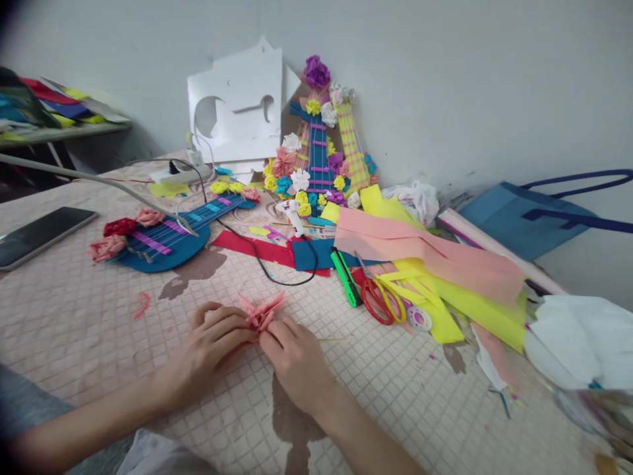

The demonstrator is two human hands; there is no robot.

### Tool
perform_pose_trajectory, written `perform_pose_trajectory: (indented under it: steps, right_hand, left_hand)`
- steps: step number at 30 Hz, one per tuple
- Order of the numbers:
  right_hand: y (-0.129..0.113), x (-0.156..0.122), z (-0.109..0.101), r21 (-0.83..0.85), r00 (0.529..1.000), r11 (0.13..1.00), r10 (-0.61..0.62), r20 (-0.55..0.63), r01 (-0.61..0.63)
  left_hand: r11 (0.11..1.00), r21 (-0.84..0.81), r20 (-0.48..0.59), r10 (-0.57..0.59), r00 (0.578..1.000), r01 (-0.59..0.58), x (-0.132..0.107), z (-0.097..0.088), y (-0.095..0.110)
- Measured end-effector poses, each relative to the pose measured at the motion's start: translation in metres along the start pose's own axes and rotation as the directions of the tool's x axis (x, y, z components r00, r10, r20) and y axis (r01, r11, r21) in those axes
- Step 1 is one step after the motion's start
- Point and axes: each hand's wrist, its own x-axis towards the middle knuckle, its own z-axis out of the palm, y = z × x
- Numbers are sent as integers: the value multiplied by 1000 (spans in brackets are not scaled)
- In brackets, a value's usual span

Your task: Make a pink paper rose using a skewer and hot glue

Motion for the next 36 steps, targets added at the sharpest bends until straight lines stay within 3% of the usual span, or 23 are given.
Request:
perform_pose_trajectory:
  steps: [21, 28, 36]
  right_hand:
    - [0, 0, 0, 13, 999, 1000, -21, -28, 21]
    - [1, -1, 0, -10, 1000, 1000, -25, 12, 26]
    - [-6, -5, -8, 107, 987, 988, 126, -102, -115]
  left_hand:
    - [1000, 21, 30, 16, 999, -16, -2, -1, -1]
    - [999, 36, 29, 16, 999, -17, -1, -2, 0]
    - [1000, 16, 9, 10, 1000, -10, 0, -2, 1]
